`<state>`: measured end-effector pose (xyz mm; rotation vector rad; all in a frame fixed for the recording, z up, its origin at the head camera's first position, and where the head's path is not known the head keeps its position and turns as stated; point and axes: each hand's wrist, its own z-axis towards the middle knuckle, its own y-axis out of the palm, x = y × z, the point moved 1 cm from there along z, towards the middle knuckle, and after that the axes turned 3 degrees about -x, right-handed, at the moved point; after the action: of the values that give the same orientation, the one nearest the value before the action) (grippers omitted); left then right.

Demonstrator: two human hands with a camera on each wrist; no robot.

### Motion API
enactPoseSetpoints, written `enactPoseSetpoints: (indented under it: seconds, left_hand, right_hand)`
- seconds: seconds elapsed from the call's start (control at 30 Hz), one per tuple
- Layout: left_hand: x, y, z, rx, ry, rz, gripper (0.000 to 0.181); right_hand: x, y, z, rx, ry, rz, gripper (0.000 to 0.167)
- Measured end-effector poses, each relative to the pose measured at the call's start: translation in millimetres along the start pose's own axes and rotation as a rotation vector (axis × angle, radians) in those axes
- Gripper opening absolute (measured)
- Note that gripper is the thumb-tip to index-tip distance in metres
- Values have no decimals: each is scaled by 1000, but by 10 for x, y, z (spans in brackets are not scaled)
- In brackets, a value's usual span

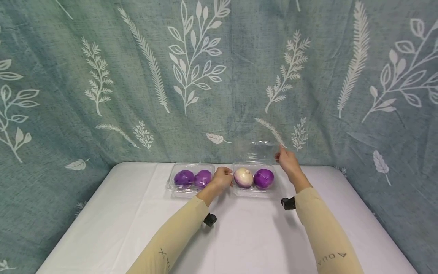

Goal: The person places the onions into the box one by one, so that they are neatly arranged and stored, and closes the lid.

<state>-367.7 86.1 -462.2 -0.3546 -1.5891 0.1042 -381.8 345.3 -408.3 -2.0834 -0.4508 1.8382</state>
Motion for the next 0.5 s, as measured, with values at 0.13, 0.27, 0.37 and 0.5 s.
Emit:
enactPoseSetpoints:
  seconds: [0.13, 0.27, 0.37, 0.5]
  left_hand:
    - [2, -4, 10, -5, -15, -16, 37]
    - [3, -3, 15, -5, -20, -19, 37]
    - [4, 2, 15, -5, -20, -11, 37]
    - [0, 10, 11, -18, -26, -17, 37]
  right_hand:
    - [45, -42, -25, -66, -29, 52, 80]
    - [114, -90, -69, -155, -55, 147, 79]
    - [167, -123, -97, -197, -56, 216, 80]
    - [227, -161, -129, -236, -48, 270, 79]
